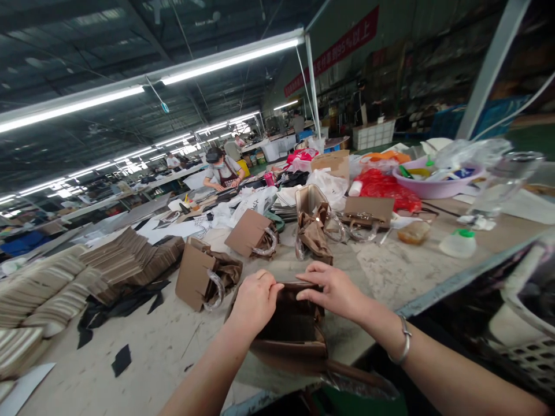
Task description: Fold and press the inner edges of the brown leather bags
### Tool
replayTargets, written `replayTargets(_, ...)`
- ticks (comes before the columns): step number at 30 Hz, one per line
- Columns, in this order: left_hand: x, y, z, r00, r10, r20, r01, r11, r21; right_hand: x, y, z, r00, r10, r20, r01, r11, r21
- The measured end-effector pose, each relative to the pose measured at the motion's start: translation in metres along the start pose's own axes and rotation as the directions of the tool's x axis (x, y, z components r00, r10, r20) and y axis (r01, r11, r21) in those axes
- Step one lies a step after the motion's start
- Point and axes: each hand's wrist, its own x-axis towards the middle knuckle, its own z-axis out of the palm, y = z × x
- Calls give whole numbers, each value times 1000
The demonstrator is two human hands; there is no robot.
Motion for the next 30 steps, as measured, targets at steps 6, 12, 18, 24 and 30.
replayTargets(6,0,0,-1,1000,-4,8,4,1000,14,12,-6,6,997,-81,3,81,997,-18)
replayTargets(12,-2,1,-2,1000,-18,2,18,1000,8,8,-4,9,992,-124,-38,120,988,-92)
replayTargets(18,-1,-2,0,1000,-20,-17,20,1000,10,11,-10,-2,990,-75,117,101,967,-233)
replayTargets(24,-1,-4,0,1000,-23,-17,24,999,28,25,-18,7,985,-114,131,150,939,-309)
replayTargets(30,-3,-18,-5,997,81,7,-81,995,-60,22,-14,10,983,-150,107,180,913,-367)
